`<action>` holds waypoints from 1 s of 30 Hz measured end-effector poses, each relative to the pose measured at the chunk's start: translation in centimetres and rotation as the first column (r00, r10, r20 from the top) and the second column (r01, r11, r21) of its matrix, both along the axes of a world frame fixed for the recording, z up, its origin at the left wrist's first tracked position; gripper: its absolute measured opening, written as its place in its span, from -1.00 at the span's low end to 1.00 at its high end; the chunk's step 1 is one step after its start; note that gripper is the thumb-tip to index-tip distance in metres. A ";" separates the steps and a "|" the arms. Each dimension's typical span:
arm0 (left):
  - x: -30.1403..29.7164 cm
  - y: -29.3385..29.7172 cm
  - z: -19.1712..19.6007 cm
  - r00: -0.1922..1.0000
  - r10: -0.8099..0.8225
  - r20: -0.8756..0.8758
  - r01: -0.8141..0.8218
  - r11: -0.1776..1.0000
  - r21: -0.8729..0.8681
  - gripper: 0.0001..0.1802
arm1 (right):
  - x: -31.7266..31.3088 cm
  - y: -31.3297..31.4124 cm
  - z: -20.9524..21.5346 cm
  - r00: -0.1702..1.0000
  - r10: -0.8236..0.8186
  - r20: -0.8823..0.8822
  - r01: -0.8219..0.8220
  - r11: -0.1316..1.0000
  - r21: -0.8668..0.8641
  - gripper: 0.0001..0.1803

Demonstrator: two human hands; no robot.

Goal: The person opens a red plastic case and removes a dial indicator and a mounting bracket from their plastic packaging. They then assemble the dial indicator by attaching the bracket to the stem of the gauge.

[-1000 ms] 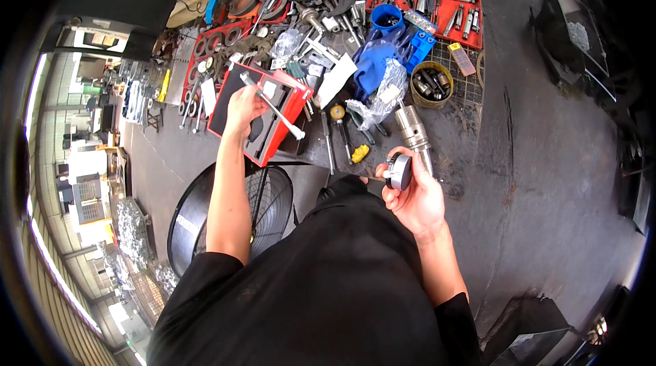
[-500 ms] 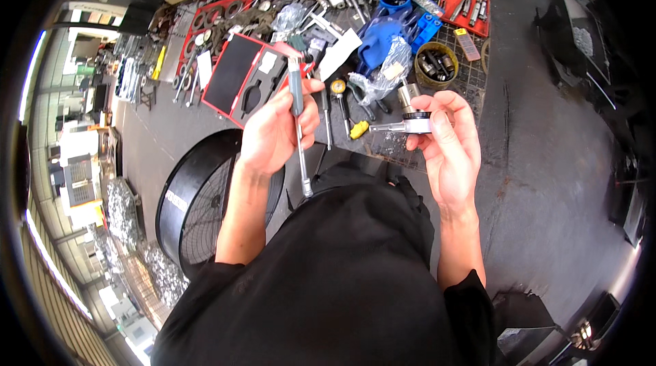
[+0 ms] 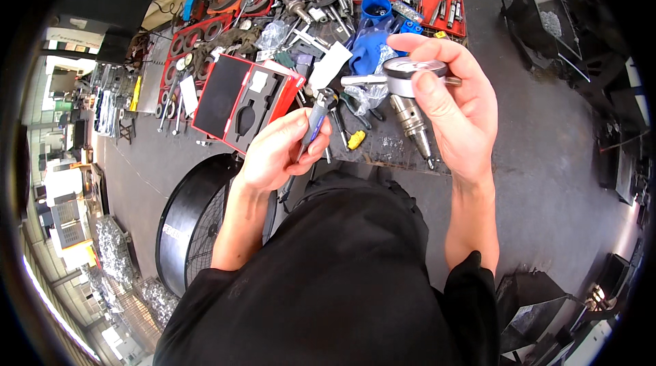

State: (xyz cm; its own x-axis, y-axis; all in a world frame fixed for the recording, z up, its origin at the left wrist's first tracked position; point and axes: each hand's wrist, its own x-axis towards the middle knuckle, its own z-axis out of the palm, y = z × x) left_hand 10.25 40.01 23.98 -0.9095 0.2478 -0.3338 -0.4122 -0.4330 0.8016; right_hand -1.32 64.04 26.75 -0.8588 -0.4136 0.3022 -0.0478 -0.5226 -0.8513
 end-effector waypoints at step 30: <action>0.9 -0.9 -0.9 0.961 0.239 -0.137 -0.271 0.906 -0.326 -0.86 | 3.0 0.0 -4.1 0.986 -0.067 0.150 0.067 0.998 0.006 -0.69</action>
State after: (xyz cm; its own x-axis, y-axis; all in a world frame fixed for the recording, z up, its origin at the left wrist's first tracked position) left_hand 11.13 39.10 23.11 -0.9570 -0.1095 -0.2688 -0.2421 -0.2100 0.9473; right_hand 1.71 64.07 22.66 -0.9201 -0.3540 0.1676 0.0455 -0.5216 -0.8520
